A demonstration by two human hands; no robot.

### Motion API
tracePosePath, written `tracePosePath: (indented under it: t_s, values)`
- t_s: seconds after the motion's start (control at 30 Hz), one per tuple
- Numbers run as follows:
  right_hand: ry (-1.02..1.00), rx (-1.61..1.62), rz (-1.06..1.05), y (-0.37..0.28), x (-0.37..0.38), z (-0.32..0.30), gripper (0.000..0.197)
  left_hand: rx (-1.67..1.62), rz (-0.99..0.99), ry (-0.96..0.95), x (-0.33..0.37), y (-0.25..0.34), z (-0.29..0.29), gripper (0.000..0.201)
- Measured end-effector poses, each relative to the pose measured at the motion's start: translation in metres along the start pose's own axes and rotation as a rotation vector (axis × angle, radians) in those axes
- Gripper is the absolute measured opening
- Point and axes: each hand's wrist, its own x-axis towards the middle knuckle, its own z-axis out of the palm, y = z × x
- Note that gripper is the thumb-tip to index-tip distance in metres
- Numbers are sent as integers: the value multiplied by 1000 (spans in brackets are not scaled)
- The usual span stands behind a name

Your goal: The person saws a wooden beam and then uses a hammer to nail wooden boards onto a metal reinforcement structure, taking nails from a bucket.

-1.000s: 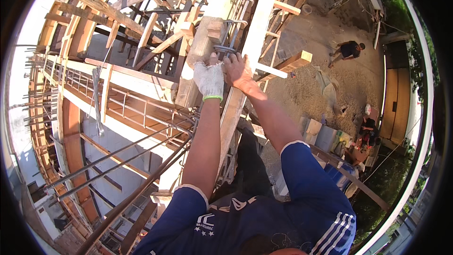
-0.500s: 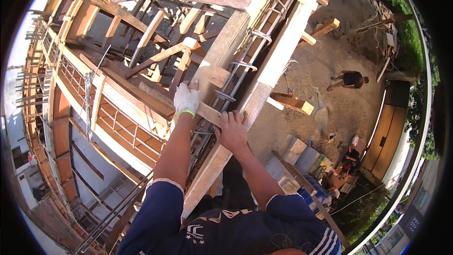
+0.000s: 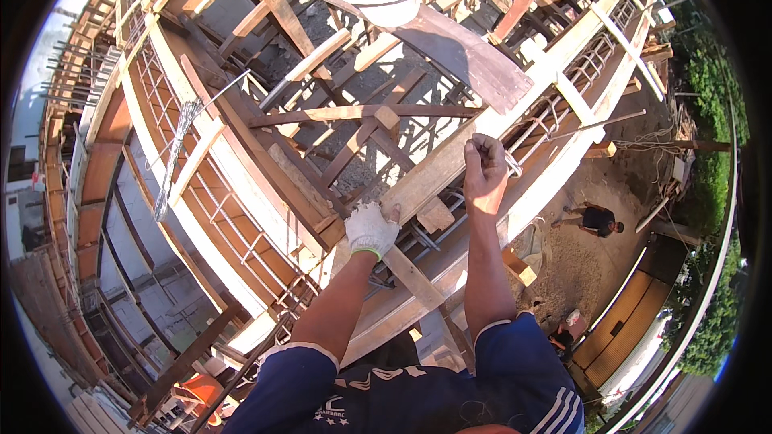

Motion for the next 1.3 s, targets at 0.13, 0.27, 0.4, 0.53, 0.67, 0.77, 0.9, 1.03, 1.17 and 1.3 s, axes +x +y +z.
tracePosePath:
  t_s: [0.13,0.27,0.4,0.53,0.67,0.77,0.9,1.03,1.17,1.3]
  values:
    - [-348,296,413,-3,145,102,57,-12,11,-42,0,-2,-6,61]
    - [-282,443,594,10,260,195,82,-82,58,-34,1,-10,-3,60]
    - [-257,474,549,42,330,229,45,-79,75,-23,2,-15,1,58]
    - [-87,657,612,56,315,240,37,-66,63,-46,2,-19,1,58]
    - [20,728,559,46,297,164,25,-47,105,0,5,-14,7,57]
    - [-63,751,597,41,228,86,20,-32,25,-100,5,-17,3,58]
    - [77,777,520,16,78,-54,35,-36,-12,-29,8,-11,11,59]
    - [237,763,511,38,-49,-161,50,8,-12,-40,4,0,4,59]
    - [361,817,564,52,-94,-178,55,50,26,74,4,-3,16,58]
    - [337,410,518,42,-83,-182,36,18,11,51,4,-1,15,60]
